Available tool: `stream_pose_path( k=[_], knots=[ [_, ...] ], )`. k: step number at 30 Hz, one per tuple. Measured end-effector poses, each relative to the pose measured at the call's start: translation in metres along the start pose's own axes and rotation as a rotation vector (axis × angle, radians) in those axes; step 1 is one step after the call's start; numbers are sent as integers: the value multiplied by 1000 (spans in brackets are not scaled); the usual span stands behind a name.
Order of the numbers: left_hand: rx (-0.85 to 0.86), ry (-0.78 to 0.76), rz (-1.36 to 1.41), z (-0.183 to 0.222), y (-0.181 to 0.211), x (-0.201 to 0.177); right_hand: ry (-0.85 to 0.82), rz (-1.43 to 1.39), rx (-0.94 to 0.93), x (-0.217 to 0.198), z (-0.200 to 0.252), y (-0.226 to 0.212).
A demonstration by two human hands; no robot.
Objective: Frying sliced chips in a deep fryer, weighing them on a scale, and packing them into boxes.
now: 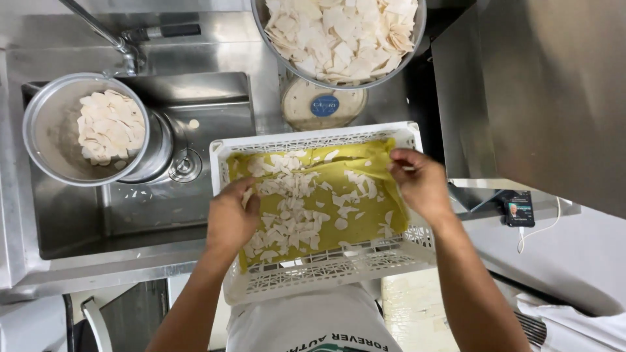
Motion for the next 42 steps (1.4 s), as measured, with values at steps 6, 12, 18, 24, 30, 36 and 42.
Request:
stream_pose_path(
  k=[6, 12, 18, 24, 30, 36, 42],
  knots=[
    [-46, -141, -230, -18, -63, 57, -14, 303, 62, 38, -16, 57],
    [-92, -160, -488, -43, -88, 83, -15, 462, 138, 87, -35, 86],
    [-137, -143, -610, -57, -101, 105, -56, 635, 362, 110, -47, 114],
    [-71, -187, -852, -73, -124, 134, -106, 628, 340, 107, -54, 134],
    [34, -185, -889, -68, -123, 128, -14, 491, 415, 106, -46, 130],
    [113, -61, -822, -57, -116, 124, -42, 444, 405, 96, -50, 120],
    [306, 82, -851, -45, -71, 90, -121, 403, 168, 83, -26, 111]
  ],
)
Point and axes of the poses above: each hand's wrist, its own z-axis away from the middle knuckle, its own x-axis out of the palm, y = z × x, the point moved 3 cm from there along -z, towards the middle knuckle, and after that the axes turned 1 degree about -y, right-handed, at the moved point
